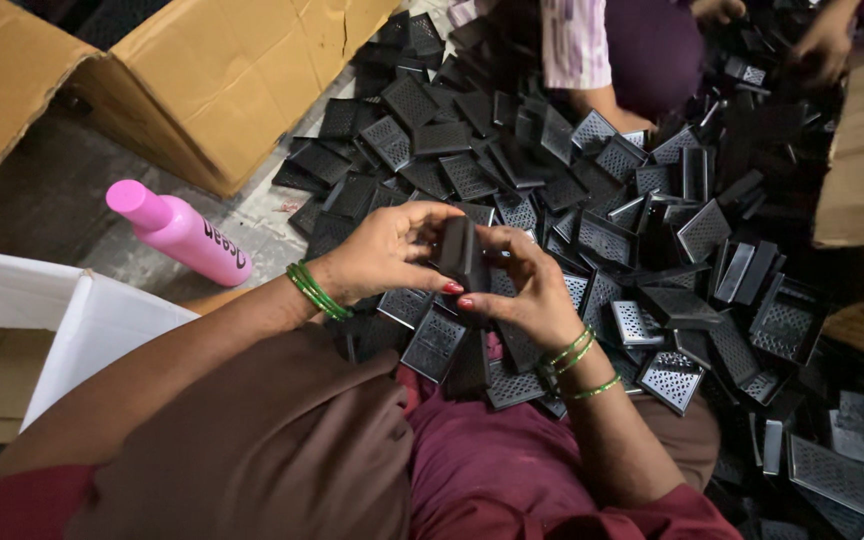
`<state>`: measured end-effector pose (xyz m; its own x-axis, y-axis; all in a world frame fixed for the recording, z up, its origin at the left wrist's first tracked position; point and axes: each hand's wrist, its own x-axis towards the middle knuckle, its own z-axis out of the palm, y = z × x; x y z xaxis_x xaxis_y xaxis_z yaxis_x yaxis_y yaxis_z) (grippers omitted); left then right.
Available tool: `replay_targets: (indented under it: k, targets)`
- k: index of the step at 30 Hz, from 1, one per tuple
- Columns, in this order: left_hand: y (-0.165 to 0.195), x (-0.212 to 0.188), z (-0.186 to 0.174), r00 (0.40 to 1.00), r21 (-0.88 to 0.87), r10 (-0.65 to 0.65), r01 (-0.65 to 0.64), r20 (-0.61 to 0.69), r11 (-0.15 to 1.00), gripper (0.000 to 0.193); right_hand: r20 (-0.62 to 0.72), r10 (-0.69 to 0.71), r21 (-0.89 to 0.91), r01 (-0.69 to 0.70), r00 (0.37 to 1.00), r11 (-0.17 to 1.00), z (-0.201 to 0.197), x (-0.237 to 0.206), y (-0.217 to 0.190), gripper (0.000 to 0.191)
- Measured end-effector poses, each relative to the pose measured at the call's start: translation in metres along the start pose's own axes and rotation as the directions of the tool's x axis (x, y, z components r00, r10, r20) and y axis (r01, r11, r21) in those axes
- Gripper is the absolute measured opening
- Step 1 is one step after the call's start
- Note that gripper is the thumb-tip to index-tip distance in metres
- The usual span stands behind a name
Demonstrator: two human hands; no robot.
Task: The person sits on the floor surrounded by a large pile of small black plastic grates. They repeatedly pick up individual grates, turn them over in their hands to inspect them, and place them back into the pile. Another person is visible in the background performing a similar task.
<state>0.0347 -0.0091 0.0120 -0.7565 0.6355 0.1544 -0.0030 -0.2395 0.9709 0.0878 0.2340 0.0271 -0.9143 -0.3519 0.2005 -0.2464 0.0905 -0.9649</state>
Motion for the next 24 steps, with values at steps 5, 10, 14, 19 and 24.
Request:
replay_targets:
  k: [5,10,14,19,24]
  targets:
    - [-0.002,0.001,-0.001,1.0,-0.001,-0.022,0.022,0.009,1.0,0.08,-0.01,-0.01,-0.031,0.01,1.0,0.999,-0.003,0.001,0.005,0.08]
    - [-0.005,0.001,-0.002,0.999,0.01,-0.038,0.038,0.01,0.999,0.078,0.013,0.046,0.093,-0.047,0.999,0.995,-0.008,0.003,0.011,0.078]
    - [-0.007,0.0,-0.003,0.999,0.022,-0.046,0.046,0.022,0.999,0.078,0.002,0.001,0.052,-0.001,1.0,0.999,-0.005,0.003,0.016,0.077]
    - [-0.009,0.001,-0.005,0.998,-0.014,-0.053,0.054,0.028,0.998,0.083,-0.054,-0.043,-0.093,0.038,0.998,0.995,-0.001,0.005,0.015,0.077]
    - [-0.016,0.005,-0.009,0.995,0.022,-0.099,0.099,-0.028,0.995,0.074,-0.141,-0.177,-0.4,0.107,0.974,0.91,0.014,0.005,0.006,0.073]
